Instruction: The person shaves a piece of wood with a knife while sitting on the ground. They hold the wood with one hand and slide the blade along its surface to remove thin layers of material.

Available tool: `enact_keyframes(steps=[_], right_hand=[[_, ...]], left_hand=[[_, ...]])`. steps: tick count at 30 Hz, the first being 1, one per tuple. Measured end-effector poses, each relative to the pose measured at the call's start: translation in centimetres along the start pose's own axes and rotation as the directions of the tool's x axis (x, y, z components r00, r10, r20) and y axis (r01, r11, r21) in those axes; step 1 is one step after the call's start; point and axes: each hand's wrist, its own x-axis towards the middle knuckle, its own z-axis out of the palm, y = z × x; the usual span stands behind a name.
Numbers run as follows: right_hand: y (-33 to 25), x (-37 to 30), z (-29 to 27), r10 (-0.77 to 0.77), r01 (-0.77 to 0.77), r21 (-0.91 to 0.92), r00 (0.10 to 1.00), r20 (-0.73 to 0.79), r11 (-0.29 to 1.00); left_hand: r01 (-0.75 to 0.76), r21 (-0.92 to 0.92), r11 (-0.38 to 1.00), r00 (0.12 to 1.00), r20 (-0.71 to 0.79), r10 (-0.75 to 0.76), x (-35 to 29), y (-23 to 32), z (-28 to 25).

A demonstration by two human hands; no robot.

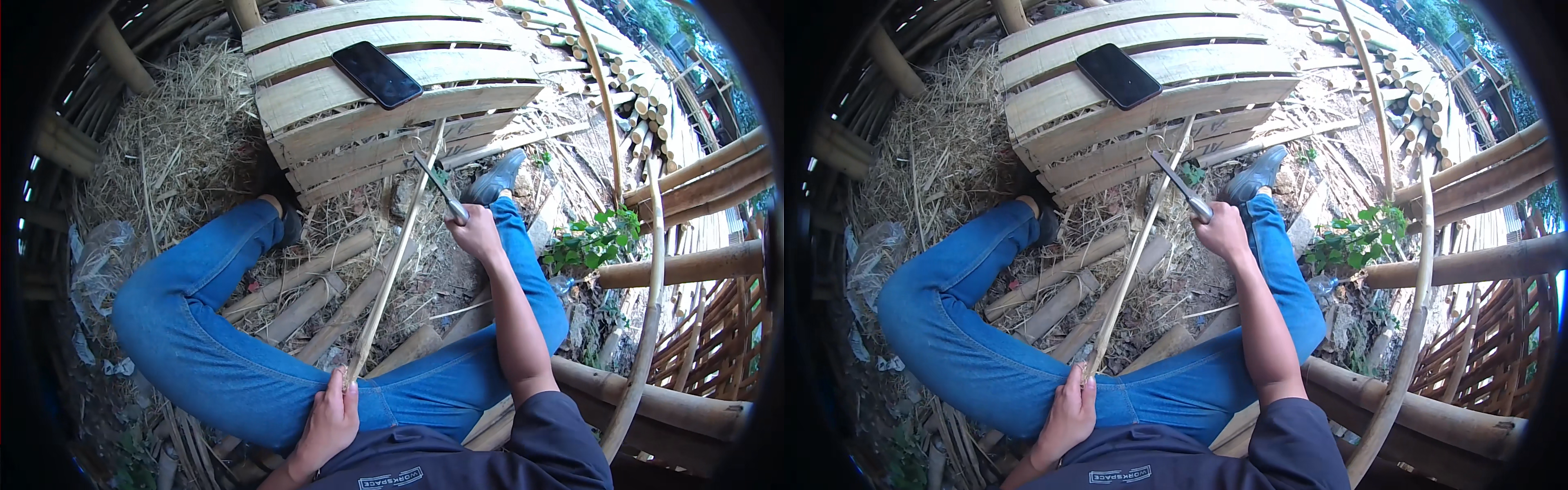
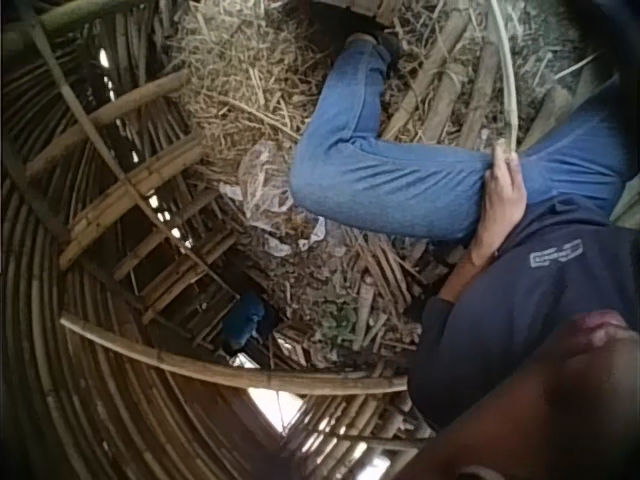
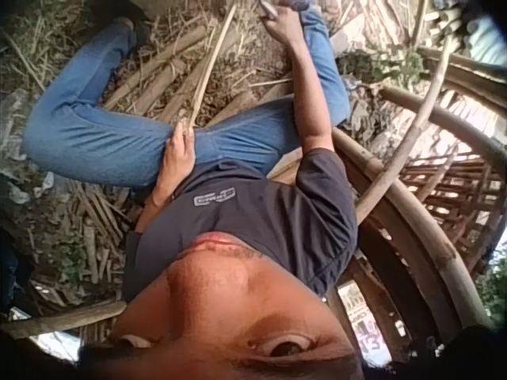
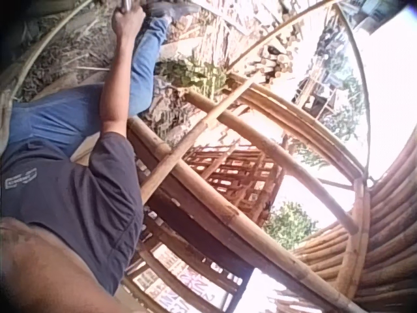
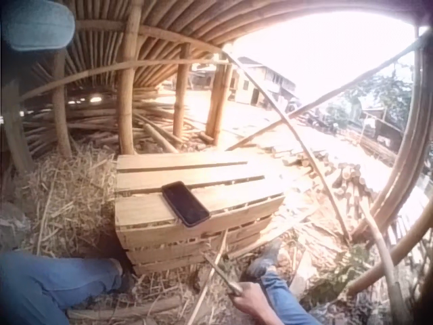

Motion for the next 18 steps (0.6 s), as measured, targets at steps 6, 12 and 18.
enact_keyframes(steps=[6, 12, 18], right_hand=[[-4.3, -4.8, -1.3, -0.027, 0.007, 0.076, 0.966, 0.257, 0.997], [-2.5, -6.7, 0.0, 0.015, 0.011, -0.083, 0.954, 0.3, 0.996], [-2.2, -6.6, -0.6, 0.039, -0.015, -0.075, 0.94, 0.34, 0.997]], left_hand=[[-0.005, 0.002, 1.0, 0.999, -0.04, 0.005, 0.2, 0.6, -0.2], [-0.109, -0.038, 0.993, 0.991, -0.085, 0.105, 0.8, 0.3, 0.4], [-0.161, 0.019, 0.987, 0.977, -0.138, 0.162, 0.7, -1.1, 0.8]])
